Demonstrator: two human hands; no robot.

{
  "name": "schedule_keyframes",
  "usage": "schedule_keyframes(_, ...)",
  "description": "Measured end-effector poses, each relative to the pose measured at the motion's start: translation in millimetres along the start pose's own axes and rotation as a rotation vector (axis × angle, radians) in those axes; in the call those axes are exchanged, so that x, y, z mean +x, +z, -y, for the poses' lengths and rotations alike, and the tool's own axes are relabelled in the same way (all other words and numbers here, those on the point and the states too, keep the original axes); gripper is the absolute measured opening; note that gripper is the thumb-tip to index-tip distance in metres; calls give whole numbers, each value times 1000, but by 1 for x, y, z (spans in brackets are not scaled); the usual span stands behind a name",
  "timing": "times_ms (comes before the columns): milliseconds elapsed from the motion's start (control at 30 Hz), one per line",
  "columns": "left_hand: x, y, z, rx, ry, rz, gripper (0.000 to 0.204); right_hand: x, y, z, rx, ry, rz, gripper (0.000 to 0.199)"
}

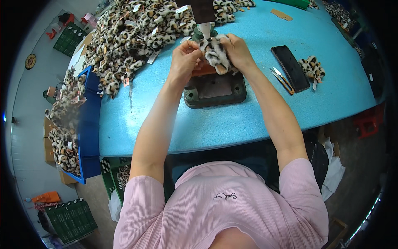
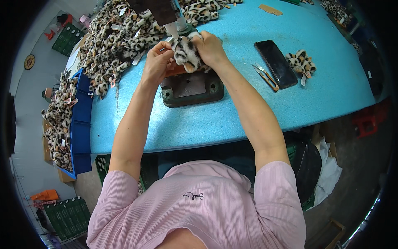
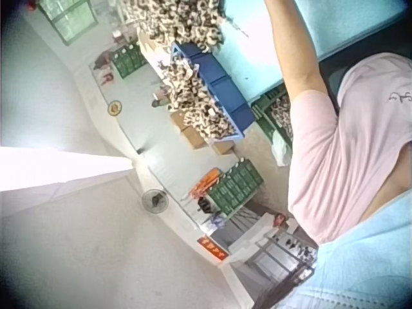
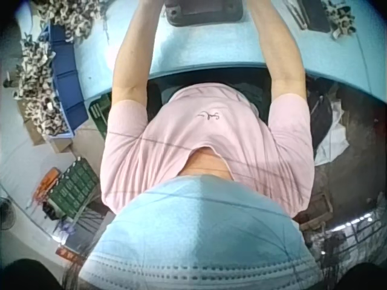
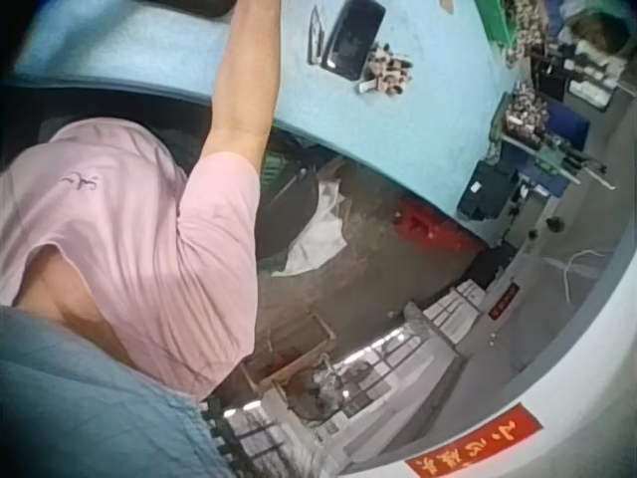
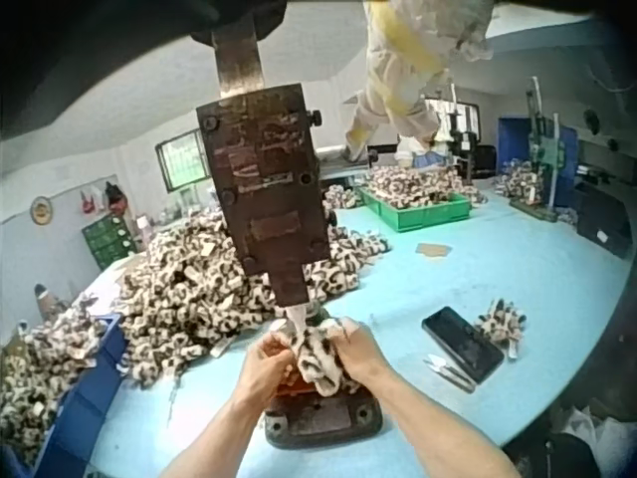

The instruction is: The person takes plush toys from a pile, fits plastic eyes into each toy, and presses them securely into place using a press machine.

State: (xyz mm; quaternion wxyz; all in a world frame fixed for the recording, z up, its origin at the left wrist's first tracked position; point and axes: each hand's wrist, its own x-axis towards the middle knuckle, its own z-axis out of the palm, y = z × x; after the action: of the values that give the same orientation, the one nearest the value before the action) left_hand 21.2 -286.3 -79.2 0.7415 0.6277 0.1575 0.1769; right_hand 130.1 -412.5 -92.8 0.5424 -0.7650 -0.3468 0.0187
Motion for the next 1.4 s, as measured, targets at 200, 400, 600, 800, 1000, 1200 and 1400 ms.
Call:
schedule_keyframes(200,4,1,0,164,56,-36,11,2,-5,11,186,-167,-55,20)
schedule_keyframes(400,-2,2,13,268,313,-9,28,-14,0,16,460,-69,146,16)
schedule_keyframes(600,-11,-1,-9,513,350,159,30,-10,-3,16,484,-35,193,15)
schedule_keyframes(800,-24,20,1,1079,415,-32,41,6,-4,17,523,12,279,15)
schedule_keyframes(1000,-22,23,14,1214,552,-100,39,14,-5,18,359,-77,296,15)
schedule_keyframes(1200,-26,23,16,1197,562,-161,35,7,0,23,201,-221,231,15)
schedule_keyframes(1400,-28,28,21,1167,565,-196,35,32,-51,8,242,-447,-190,31)
